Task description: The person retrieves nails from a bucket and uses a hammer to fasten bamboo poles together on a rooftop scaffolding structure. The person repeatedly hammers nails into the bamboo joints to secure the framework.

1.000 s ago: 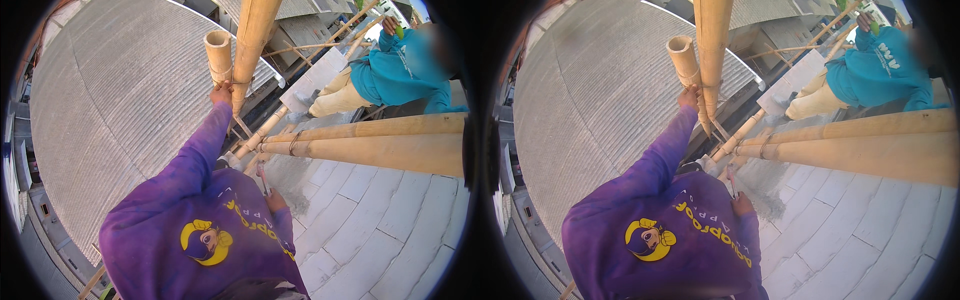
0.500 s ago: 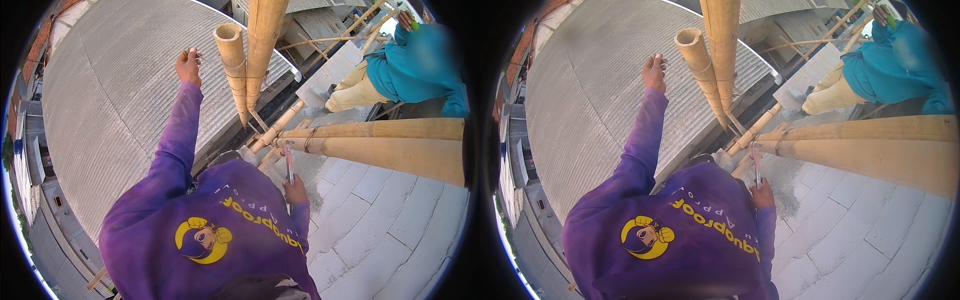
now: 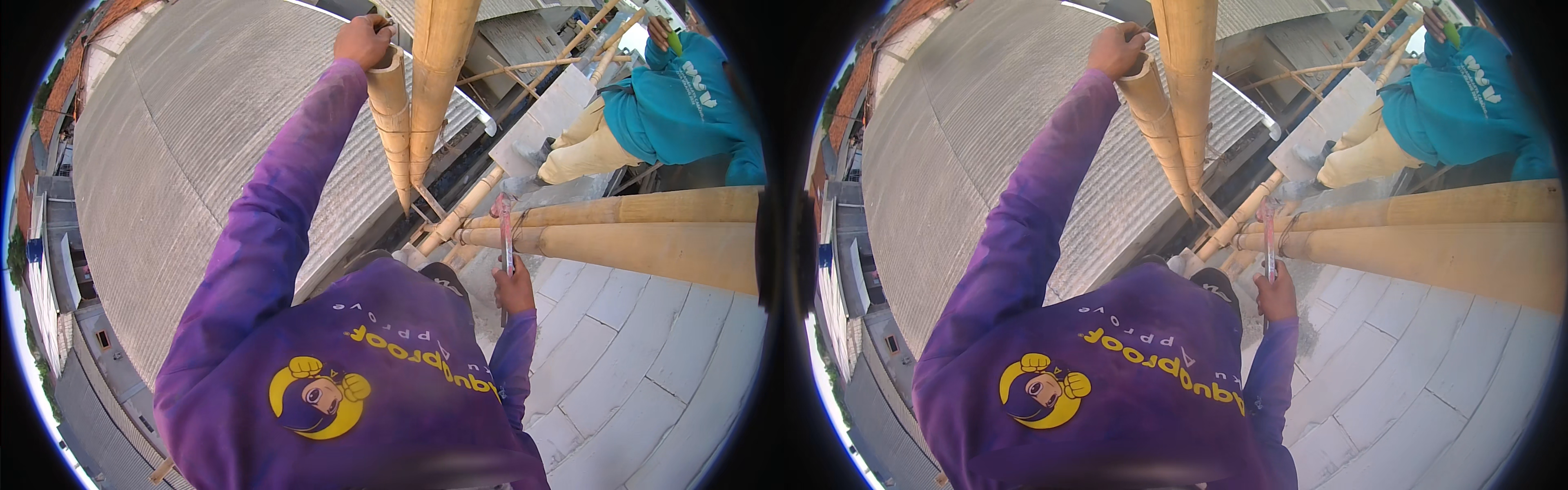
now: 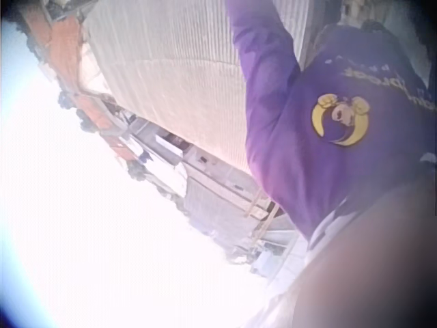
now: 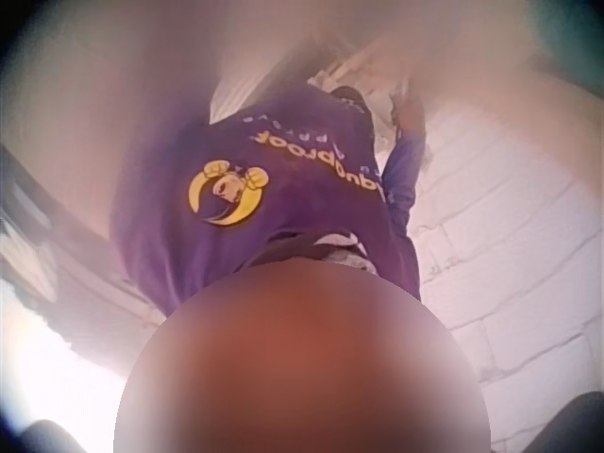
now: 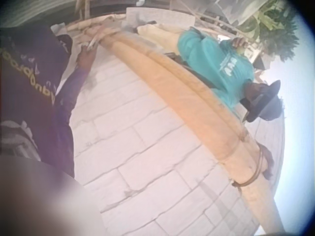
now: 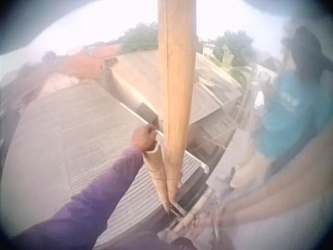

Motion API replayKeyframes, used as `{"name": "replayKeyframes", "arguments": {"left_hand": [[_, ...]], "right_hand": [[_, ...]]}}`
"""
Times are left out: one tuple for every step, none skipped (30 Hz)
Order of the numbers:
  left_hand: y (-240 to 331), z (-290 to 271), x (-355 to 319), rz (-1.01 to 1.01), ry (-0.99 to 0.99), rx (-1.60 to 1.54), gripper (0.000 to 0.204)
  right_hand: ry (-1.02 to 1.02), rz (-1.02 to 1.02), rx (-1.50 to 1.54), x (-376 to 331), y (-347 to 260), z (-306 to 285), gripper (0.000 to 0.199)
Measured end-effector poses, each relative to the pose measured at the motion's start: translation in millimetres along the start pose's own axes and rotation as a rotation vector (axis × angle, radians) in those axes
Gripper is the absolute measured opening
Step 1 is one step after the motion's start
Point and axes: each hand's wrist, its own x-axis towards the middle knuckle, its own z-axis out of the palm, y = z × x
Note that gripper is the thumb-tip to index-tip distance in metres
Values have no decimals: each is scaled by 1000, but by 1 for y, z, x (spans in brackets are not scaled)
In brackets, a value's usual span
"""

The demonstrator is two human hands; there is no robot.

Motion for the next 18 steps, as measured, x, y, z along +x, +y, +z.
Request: {"name": "replayKeyframes", "arguments": {"left_hand": [[-3,1,0,14,-5,-4,37],[-7,2,0,33,-3,7,39],[-8,3,2,44,6,23,40],[-10,3,3,54,18,40,42],[-11,3,3,79,23,101,43],[-11,2,4,82,23,118,43],[-11,1,5,87,19,135,43],[-10,1,6,95,14,149,43],[-10,-1,6,67,-25,149,43],[-9,-1,5,94,0,99,43],[-9,-4,4,117,23,50,42],[-8,-3,3,141,52,2,42],[-6,-2,2,111,51,54,40],[-7,-3,0,80,46,109,39],[-7,-3,-2,100,64,151,37],[-9,-4,-2,77,64,182,37],[-12,-6,-3,98,78,205,36],[-16,-7,-6,60,48,255,34]], "right_hand": [[-4,10,47,0,1,1,40],[-10,19,90,0,3,2,40],[-20,34,151,2,3,4,40],[-36,65,211,3,3,7,39],[-33,50,229,6,3,9,38],[-37,51,248,11,0,11,37],[-32,73,263,16,-3,13,37],[-38,57,286,23,-8,15,35],[-35,59,302,32,-14,17,34],[-24,73,311,42,-20,18,33],[-26,76,372,54,-26,20,32],[-20,83,427,68,-32,21,31],[-31,74,496,86,-37,22,30],[-20,82,529,108,-42,24,27],[-35,67,592,137,-47,27,25],[5,99,631,172,-53,30,21],[-9,94,709,210,-58,34,17],[57,169,709,253,-62,39,20]]}}
